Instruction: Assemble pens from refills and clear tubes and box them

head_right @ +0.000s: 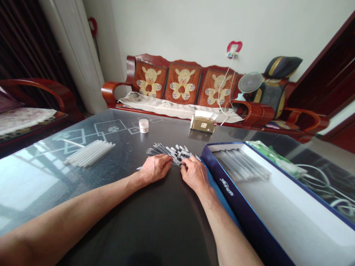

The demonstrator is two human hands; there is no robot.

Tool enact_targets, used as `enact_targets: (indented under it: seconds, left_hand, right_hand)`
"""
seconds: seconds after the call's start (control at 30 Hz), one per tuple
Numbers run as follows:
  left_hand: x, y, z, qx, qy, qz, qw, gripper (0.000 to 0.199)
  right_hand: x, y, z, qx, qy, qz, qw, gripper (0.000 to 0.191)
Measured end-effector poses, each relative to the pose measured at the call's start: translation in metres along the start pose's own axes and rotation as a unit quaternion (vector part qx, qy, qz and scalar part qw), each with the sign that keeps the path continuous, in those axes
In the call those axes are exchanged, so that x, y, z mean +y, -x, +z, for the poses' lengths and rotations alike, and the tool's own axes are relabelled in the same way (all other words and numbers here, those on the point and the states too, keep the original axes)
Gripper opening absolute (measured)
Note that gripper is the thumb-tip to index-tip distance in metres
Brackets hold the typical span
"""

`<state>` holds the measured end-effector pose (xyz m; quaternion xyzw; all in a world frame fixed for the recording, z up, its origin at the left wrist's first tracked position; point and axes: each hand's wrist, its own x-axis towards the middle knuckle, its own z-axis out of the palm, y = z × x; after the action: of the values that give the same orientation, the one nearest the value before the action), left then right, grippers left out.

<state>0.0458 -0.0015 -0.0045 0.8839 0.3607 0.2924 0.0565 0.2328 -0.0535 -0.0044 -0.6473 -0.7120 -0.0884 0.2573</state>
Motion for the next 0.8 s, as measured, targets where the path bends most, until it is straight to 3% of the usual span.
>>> enact_targets:
  seconds: [0.1, 0.33, 0.47, 0.63, 0.8]
  left_hand:
    - [0.0, 0.0, 0.0, 0.001, 0.004, -0.005, 1.0, 0.023]
    - [-0.004, 0.0, 0.003, 0.027, 0.014, 0.011, 0.999, 0.022]
    - [-0.004, 0.001, 0.003, 0.038, 0.025, 0.033, 0.998, 0.022]
    - [-0.007, -0.002, 0.004, 0.074, 0.012, 0.003, 0.997, 0.024]
    - [-0.021, -0.007, 0.003, 0.15, -0.016, -0.058, 0.987, 0.026]
  right_hand:
    - [0.002, 0.0, 0.0, 0.019, -0.008, 0.002, 1.0, 0.009]
    - [-0.001, -0.004, 0.003, 0.16, -0.135, 0.047, 0.977, 0.007]
    - [-0.009, -0.006, 0.005, 0.141, -0.227, 0.103, 0.958, 0.011]
    - [-0.009, -0.006, 0.007, 0.15, -0.18, 0.015, 0.972, 0.02]
    - [-0.022, -0.001, 0.005, 0.052, -0.176, -0.077, 0.98, 0.023]
